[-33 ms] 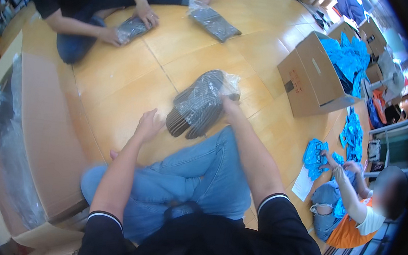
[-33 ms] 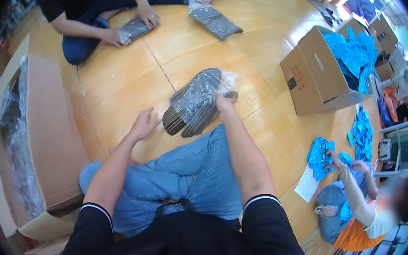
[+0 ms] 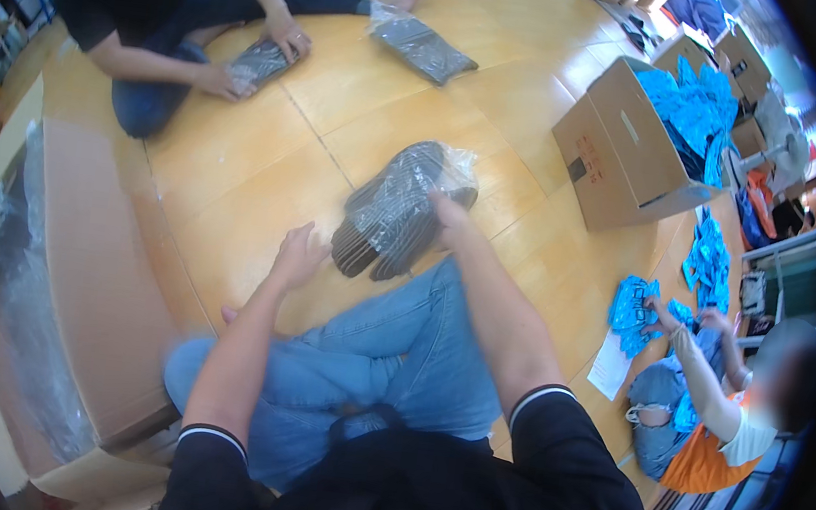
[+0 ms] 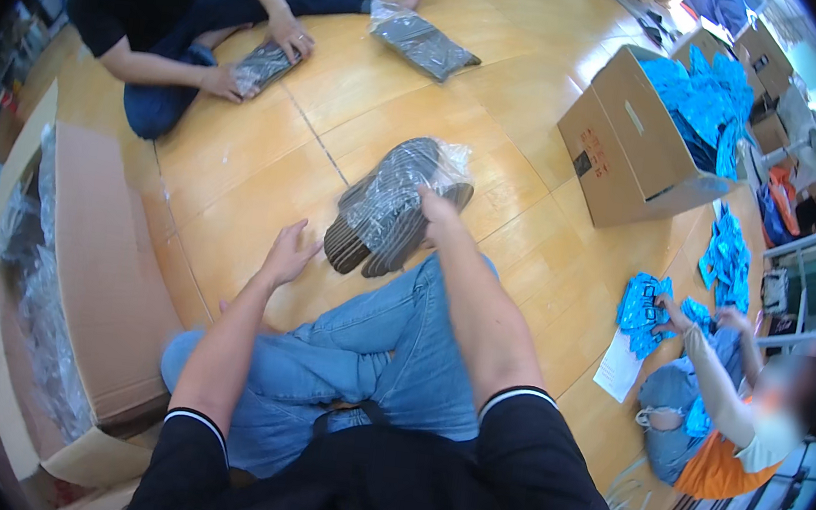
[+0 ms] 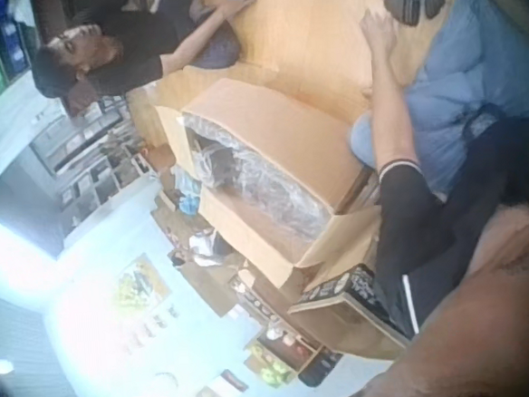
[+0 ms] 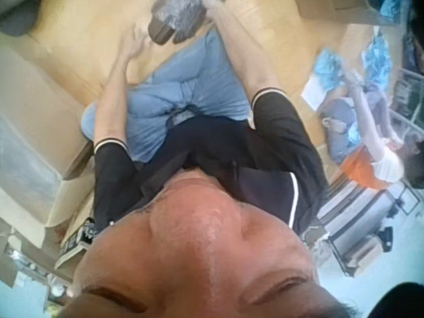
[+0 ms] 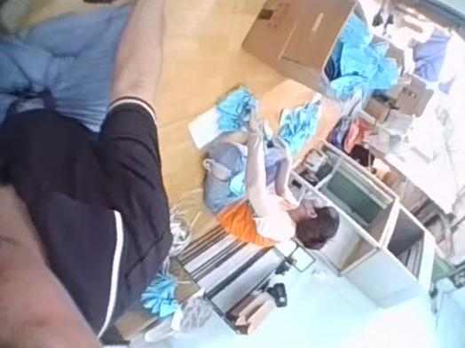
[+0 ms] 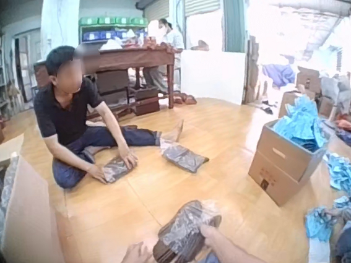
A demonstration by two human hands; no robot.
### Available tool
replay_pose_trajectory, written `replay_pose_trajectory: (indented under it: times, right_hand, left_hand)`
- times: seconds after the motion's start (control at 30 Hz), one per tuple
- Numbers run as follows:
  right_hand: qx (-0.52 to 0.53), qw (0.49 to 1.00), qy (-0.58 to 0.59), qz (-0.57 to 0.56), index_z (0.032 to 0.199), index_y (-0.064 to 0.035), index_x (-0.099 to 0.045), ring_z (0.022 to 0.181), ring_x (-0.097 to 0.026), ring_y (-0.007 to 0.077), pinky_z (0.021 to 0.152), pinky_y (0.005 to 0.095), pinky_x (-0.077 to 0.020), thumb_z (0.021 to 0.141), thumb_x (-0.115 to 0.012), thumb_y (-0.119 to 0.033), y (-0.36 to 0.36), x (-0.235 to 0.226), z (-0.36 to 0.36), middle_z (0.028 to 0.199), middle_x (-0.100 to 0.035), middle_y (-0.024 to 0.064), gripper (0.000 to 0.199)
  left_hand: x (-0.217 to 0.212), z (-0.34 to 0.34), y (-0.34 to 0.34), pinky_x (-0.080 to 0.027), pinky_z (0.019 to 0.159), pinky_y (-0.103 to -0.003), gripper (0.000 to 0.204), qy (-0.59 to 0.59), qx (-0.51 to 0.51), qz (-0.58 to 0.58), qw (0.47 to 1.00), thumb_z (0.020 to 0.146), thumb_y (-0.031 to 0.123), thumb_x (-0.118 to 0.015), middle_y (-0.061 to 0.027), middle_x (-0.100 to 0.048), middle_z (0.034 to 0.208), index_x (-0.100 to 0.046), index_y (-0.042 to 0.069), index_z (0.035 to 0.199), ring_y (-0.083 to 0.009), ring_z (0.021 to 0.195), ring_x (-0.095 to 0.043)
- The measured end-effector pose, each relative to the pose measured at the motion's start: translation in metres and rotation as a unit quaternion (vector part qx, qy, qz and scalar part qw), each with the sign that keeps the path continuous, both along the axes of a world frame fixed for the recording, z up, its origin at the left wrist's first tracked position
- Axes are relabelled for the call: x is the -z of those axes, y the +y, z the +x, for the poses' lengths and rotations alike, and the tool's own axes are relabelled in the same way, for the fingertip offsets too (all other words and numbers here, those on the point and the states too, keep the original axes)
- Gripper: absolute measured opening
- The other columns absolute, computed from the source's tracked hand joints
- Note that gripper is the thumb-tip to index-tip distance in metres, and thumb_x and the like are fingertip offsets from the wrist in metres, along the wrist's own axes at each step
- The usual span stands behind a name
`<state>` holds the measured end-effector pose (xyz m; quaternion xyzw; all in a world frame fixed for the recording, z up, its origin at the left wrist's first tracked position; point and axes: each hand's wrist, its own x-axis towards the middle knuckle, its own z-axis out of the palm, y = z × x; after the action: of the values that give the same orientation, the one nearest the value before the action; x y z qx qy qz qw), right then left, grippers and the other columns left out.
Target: The person sits on the floor and unpacks shoe insoles from plastic bags. They separate the insoles, inspect them, and place them into a cardboard box. The person repeats this process with multiple packages of insoles.
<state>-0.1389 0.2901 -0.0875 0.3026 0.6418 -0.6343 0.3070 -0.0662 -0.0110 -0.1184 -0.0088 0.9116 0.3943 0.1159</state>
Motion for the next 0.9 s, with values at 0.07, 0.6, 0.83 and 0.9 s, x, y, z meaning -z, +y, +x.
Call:
replay_pose_trajectory:
  times: [0.07, 0.6, 0.83, 0.9]
  right_hand:
    - [0.141, 0.986, -0.005, 0.094, 0.151, -0.0096, 0.009, 0.137, -0.031, 0.0434, 0.112, 0.0519, -0.0260, 0.083, -0.067, -0.049, -0.037, 0.003, -0.001, 0.154, -0.017, 0.0274, 0.110]
    - [-0.203, 0.921, 0.320, 0.092, 0.148, 0.0011, -0.023, 0.134, -0.041, 0.0332, 0.109, 0.0384, -0.0343, 0.092, -0.060, -0.023, -0.071, 0.044, -0.021, 0.145, -0.040, 0.0254, 0.071]
    - [-0.337, 0.879, 0.325, -0.090, 0.146, -0.0042, -0.032, 0.127, -0.049, 0.0293, 0.102, 0.0363, -0.0406, 0.096, -0.048, -0.006, -0.120, 0.040, 0.025, 0.137, -0.051, 0.0177, 0.052]
    - [-0.346, 0.879, 0.323, -0.055, 0.141, -0.0047, -0.041, 0.121, -0.054, 0.0323, 0.099, 0.0389, -0.0433, 0.097, -0.048, -0.012, -0.119, 0.040, 0.031, 0.132, -0.055, 0.0195, 0.045]
  left_hand:
    - [0.004, -0.008, 0.011, -0.032, 0.111, -0.043, 0.072, 0.018, -0.006, 0.009, 1.000, 0.087, 0.036, -0.066, -0.0300, -0.041, 0.139, -0.039, -0.008, 0.138, -0.0400, 0.133, -0.038]
    - [0.023, -0.020, 0.048, -0.052, 0.079, -0.031, 0.059, 0.009, -0.196, 0.216, 0.957, 0.082, 0.021, -0.077, -0.0120, -0.064, 0.105, -0.046, -0.003, 0.126, -0.0190, 0.095, -0.063]
    - [0.003, 0.045, -0.030, -0.047, 0.051, -0.029, 0.022, -0.190, -0.283, 0.068, 0.938, 0.083, 0.019, -0.073, -0.0059, -0.061, 0.074, -0.062, 0.001, 0.091, -0.0123, 0.061, -0.057]
    - [-0.005, 0.055, -0.035, -0.049, 0.060, -0.032, 0.024, -0.221, -0.211, 0.084, 0.949, 0.081, 0.022, -0.073, -0.0098, -0.064, 0.072, -0.065, -0.001, 0.086, -0.0174, 0.067, -0.061]
